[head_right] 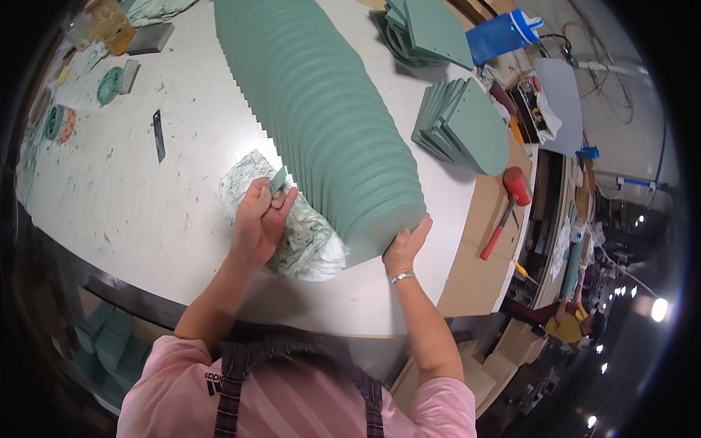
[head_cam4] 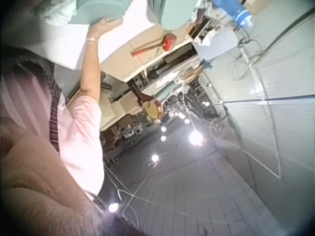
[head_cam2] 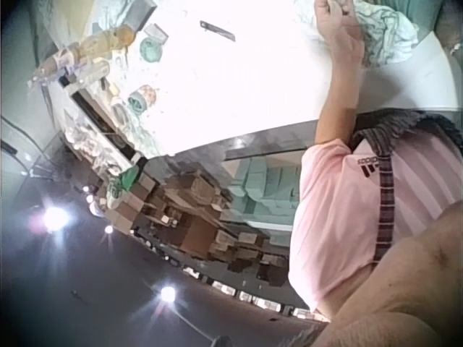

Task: The person peels thin excess material strips from the edges of a stack of green foam components and wipes the surfaces with a cloth.

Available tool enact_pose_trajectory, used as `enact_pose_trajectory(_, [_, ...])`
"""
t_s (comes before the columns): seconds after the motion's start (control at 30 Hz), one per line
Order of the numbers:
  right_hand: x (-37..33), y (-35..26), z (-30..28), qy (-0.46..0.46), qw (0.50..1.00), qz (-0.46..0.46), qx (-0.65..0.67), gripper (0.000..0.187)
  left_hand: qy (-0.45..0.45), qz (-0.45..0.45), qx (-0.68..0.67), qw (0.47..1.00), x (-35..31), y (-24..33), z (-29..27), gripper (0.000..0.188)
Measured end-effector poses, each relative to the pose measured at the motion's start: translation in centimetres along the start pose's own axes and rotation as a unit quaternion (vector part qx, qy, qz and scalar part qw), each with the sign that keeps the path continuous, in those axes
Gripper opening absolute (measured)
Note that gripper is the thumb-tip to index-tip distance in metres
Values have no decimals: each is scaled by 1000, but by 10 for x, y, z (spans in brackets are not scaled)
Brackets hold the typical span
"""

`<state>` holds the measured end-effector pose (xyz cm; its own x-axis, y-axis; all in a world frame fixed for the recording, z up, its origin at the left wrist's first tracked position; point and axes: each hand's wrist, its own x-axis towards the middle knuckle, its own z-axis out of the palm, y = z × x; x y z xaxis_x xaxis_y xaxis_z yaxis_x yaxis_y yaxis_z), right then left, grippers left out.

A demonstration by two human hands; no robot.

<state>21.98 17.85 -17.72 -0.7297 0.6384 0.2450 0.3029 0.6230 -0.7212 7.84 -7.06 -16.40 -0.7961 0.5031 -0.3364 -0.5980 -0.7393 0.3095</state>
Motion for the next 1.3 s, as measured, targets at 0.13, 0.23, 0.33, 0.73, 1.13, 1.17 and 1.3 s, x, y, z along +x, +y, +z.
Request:
enact_pose_trajectory(0.13, [-2,19,-10,-22,997,22,72,74,11,31,16,999,-21,-7,-1,10])
enact_pose_trajectory(0.23, [8,0,-33,-121,990,40,56,64,52,35,-12,998,-31,-1,-5,15])
enact_pose_trajectory(0.33, [28,-39,-65,-105,989,-21,98,58,72,49,-50,995,-36,1,6,15])
enact_pose_trajectory(0.73, [198,-128,21,-311,912,22,266,58,63,167,14,984,27,20,40,9])
enact_pose_trajectory(1.13, [221,-154,52,-487,843,122,193,77,80,225,46,970,51,7,53,15])
enact_pose_trajectory(1.17, [221,-155,51,-489,838,135,199,75,83,223,50,970,51,7,53,16])
enact_pose_trajectory(1.3, [224,-155,50,-489,841,139,184,70,91,209,49,972,51,8,52,16])
